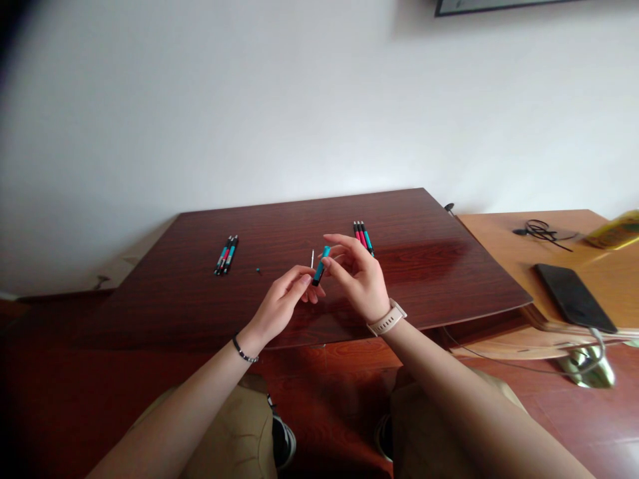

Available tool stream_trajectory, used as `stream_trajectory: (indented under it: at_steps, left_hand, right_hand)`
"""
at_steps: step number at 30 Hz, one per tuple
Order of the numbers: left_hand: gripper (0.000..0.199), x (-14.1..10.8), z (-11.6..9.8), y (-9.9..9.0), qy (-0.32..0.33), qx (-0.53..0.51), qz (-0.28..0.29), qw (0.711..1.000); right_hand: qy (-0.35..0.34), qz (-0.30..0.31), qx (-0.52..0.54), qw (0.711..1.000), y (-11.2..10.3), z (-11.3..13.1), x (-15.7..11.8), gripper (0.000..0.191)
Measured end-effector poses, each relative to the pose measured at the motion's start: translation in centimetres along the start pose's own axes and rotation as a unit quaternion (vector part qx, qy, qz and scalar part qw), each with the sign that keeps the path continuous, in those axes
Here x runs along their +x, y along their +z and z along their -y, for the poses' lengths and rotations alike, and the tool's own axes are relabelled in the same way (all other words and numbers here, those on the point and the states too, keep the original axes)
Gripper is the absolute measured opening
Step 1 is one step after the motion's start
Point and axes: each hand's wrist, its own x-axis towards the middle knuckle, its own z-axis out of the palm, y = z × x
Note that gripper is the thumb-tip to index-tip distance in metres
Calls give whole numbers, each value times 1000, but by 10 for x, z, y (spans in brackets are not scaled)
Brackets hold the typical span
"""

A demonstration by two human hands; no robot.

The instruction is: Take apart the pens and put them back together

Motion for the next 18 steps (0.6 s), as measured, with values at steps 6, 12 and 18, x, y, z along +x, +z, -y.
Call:
stream_trajectory:
  at_steps: [6, 12, 18]
  left_hand:
    - [21, 6, -3, -32, 33, 125, -107, 986]
    - [26, 14, 3, -90, 41, 405, -215, 888]
    - [28, 8, 13, -108, -63, 542, -193, 816]
  right_hand:
    - [-16, -21, 14, 1000, -2, 15, -1, 23]
    - [37, -31, 84, 995, -4, 10, 4, 24]
    - [91, -68, 142, 983, -9, -7, 12, 25]
